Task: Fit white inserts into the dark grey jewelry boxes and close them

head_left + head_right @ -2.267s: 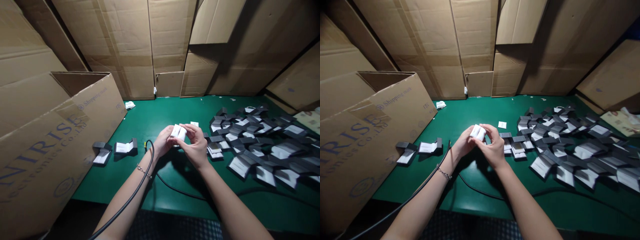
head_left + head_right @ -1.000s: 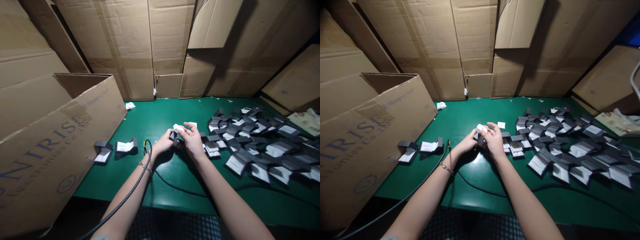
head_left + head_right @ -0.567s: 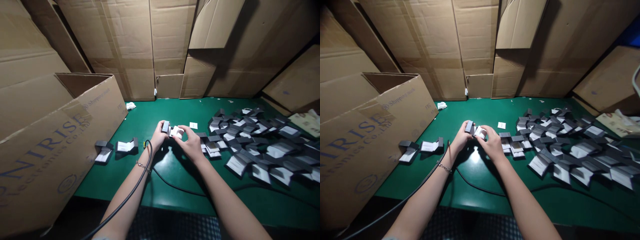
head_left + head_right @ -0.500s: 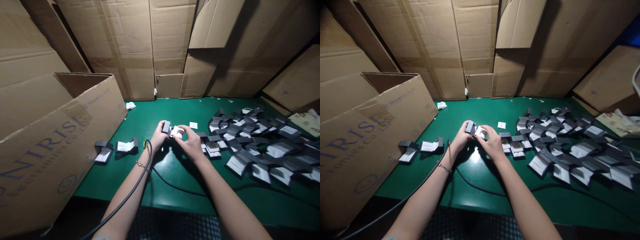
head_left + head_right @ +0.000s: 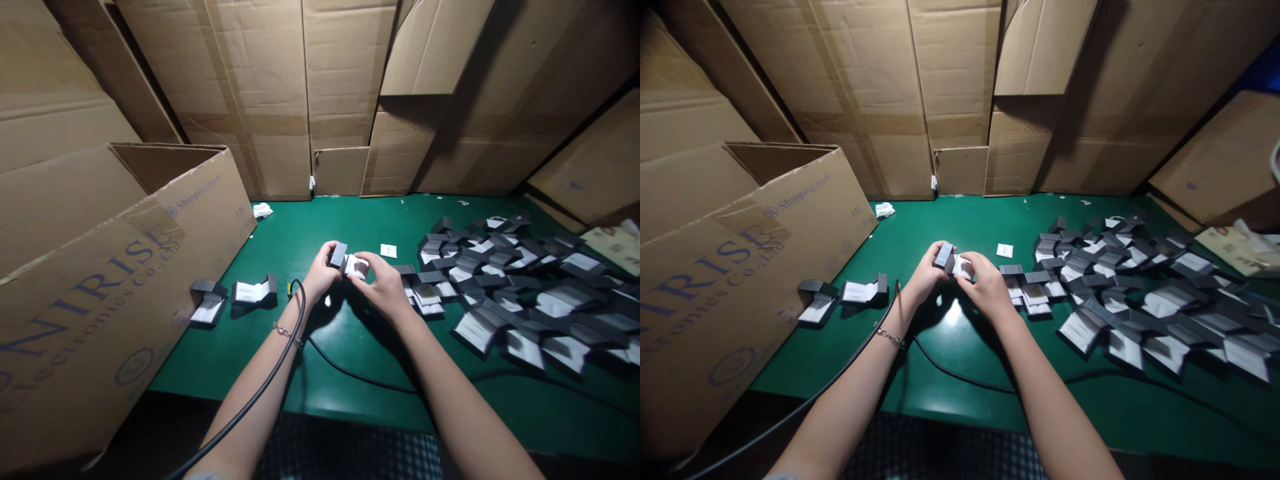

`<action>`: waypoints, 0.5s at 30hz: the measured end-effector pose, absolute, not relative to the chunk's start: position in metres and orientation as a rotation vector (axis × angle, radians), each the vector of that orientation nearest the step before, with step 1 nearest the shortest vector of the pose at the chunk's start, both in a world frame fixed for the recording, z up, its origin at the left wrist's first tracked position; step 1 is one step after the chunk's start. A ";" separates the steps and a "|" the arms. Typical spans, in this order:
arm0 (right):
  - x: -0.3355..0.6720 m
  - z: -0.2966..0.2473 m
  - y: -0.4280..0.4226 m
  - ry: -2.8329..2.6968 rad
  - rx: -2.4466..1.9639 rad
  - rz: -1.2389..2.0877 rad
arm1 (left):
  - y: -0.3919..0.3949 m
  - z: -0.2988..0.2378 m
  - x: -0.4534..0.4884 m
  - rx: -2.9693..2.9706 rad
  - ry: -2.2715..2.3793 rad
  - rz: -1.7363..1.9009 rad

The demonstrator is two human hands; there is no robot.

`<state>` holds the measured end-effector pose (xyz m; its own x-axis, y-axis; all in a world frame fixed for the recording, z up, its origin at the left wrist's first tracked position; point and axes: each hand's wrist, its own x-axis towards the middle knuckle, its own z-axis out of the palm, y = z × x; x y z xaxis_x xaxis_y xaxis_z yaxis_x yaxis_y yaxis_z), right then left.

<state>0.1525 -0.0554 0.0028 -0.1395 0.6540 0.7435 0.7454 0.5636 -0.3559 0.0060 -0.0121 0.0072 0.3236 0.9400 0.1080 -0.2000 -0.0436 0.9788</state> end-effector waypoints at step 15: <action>0.157 0.001 -0.054 -1.827 -1.223 0.057 | -0.012 0.006 0.006 1.286 0.791 1.077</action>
